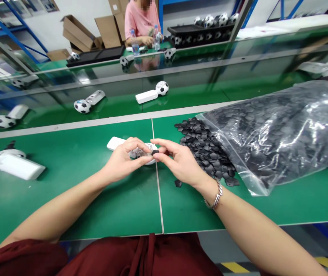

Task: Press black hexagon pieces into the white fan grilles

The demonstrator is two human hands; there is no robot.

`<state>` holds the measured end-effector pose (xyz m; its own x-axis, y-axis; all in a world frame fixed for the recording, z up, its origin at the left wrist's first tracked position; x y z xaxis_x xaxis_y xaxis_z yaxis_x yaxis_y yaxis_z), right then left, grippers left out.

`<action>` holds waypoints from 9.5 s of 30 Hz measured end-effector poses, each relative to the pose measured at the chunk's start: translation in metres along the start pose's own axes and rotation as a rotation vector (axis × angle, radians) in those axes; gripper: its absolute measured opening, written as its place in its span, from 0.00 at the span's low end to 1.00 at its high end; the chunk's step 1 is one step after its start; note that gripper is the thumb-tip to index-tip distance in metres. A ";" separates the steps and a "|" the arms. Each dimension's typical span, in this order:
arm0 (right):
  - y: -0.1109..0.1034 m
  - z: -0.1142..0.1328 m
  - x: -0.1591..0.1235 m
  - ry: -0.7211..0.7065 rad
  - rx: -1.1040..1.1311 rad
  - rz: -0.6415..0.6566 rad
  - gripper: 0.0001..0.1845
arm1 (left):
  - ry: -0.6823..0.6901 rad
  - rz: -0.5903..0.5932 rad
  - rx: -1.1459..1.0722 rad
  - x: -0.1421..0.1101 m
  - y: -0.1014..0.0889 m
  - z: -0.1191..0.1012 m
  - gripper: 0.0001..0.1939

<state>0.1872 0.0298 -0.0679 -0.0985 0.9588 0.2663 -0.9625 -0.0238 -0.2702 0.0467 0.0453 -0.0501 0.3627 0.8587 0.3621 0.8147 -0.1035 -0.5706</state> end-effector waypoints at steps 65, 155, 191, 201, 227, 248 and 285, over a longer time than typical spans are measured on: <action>-0.014 -0.025 0.023 -0.179 -0.628 0.020 0.12 | 0.030 0.292 0.005 -0.002 0.011 0.027 0.31; 0.011 0.000 0.004 -0.339 -0.319 0.177 0.06 | -0.088 0.289 -0.144 0.000 0.013 0.038 0.27; 0.024 -0.006 0.008 -0.385 -0.307 0.187 0.03 | -0.063 0.162 -0.058 -0.003 0.018 0.031 0.22; 0.032 0.004 -0.004 -0.591 -0.452 0.217 0.06 | -0.112 0.329 -0.154 0.002 0.013 0.041 0.29; 0.019 0.003 -0.002 -0.367 -0.295 0.213 0.06 | -0.114 0.313 -0.151 0.000 0.014 0.045 0.28; 0.020 -0.010 -0.001 -0.198 -0.376 0.084 0.03 | -0.094 0.164 -0.090 -0.003 0.016 0.034 0.22; -0.048 -0.053 0.004 -0.280 -1.184 -0.069 0.12 | -0.329 -0.599 0.126 0.169 -0.041 0.213 0.28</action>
<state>0.2469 0.0498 -0.1033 -0.2480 0.8505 0.4639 -0.1569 0.4372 -0.8856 -0.0222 0.3015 -0.1223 -0.3055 0.8593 0.4102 0.7658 0.4778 -0.4305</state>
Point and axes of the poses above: each hand's wrist, its own x-axis towards the middle knuckle, its own y-axis out of the palm, z = x × y, the point moved 6 cm from there along x, towards the middle knuckle, and after that the axes turned 8 degrees about -z, right-handed, at the moved point
